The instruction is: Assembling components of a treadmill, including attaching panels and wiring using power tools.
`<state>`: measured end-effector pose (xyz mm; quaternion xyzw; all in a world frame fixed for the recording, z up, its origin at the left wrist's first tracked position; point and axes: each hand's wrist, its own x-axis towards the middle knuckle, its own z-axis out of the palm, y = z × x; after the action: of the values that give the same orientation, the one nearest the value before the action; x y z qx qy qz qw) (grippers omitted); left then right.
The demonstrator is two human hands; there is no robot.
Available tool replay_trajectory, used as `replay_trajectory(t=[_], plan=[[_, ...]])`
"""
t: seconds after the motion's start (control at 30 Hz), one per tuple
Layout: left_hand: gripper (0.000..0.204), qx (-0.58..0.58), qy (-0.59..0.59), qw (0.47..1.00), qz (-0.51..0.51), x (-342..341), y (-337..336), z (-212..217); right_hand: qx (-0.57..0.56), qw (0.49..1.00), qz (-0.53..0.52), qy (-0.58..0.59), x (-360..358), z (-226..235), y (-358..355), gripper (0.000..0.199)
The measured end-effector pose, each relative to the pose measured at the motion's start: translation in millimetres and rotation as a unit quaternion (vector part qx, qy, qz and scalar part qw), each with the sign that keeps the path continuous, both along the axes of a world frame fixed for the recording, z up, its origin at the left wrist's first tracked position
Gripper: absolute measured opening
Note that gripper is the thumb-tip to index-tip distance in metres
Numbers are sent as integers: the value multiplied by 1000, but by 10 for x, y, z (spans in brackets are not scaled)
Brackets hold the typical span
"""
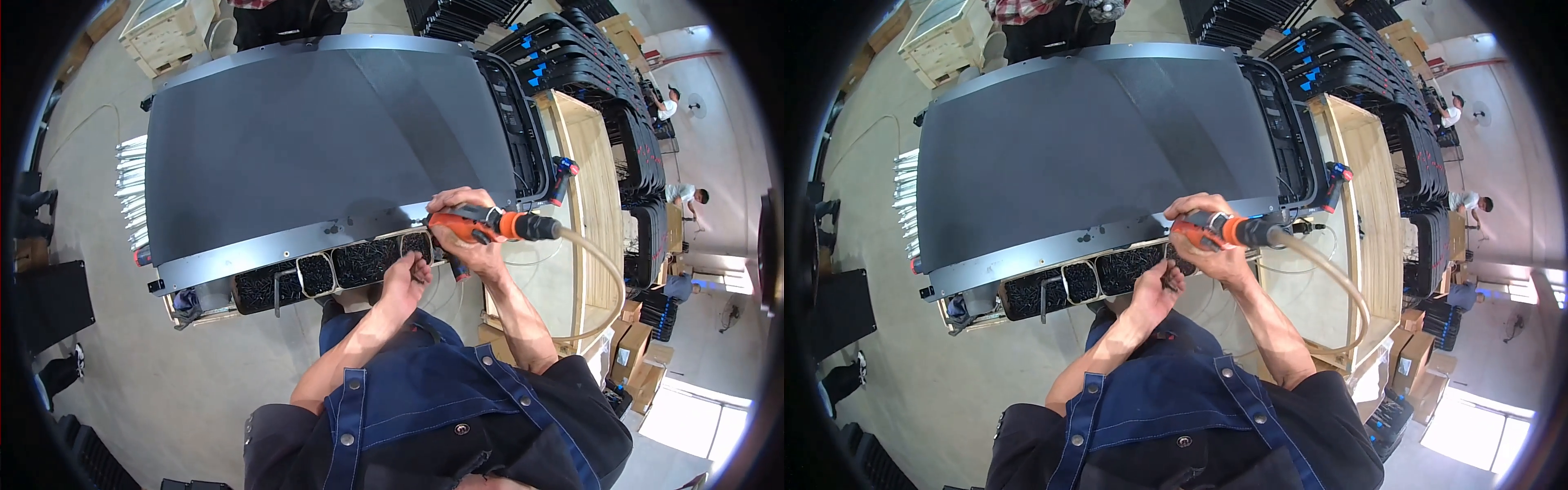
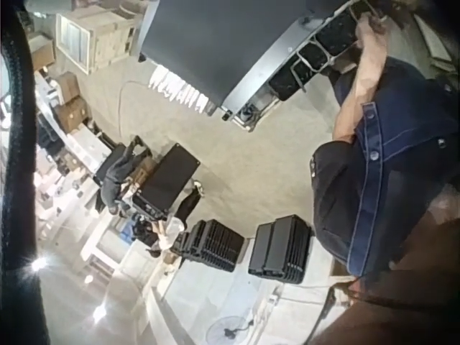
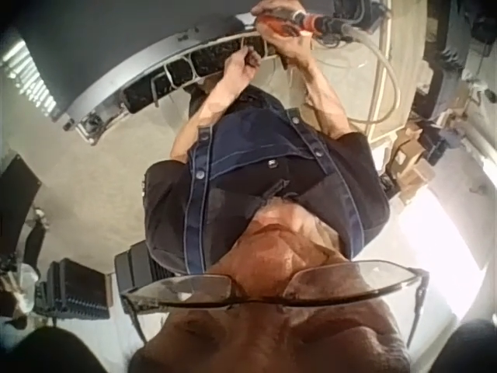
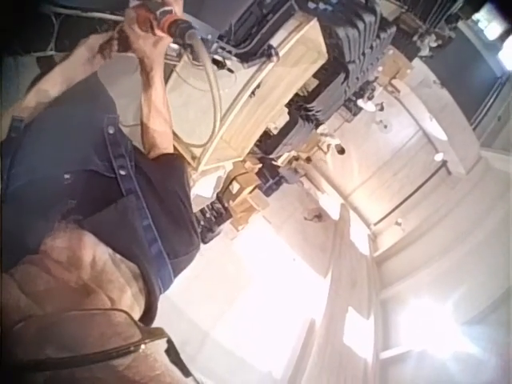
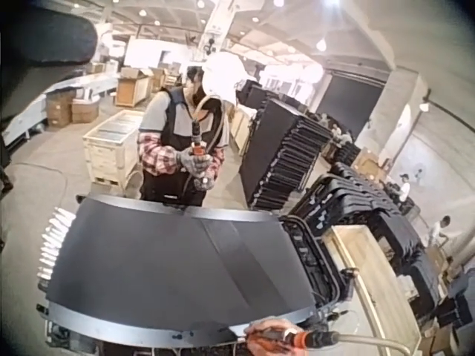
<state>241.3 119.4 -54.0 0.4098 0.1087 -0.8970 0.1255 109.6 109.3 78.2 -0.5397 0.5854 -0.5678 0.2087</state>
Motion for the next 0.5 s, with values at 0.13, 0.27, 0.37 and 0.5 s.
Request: replay_trajectory(t=[0.13, 0.27, 0.37, 0.5], plan=[[15, -21, 59, 997, -44, 314, 25, -141, 7, 1000, 17, -1, -24, 0, -53, 35], [23, -148, 112, 981, -48, 461, -49, 41, 46, 999, 13, 15, 59, -33, -85, 35], [27, -204, 105, 970, -83, 582, -187, 264, 40, 999, 14, 3, 62, -81, -76, 35], [29, -193, 27, 979, -63, 694, -124, 184, 67, 998, 11, -6, 72, -34, -75, 40]])
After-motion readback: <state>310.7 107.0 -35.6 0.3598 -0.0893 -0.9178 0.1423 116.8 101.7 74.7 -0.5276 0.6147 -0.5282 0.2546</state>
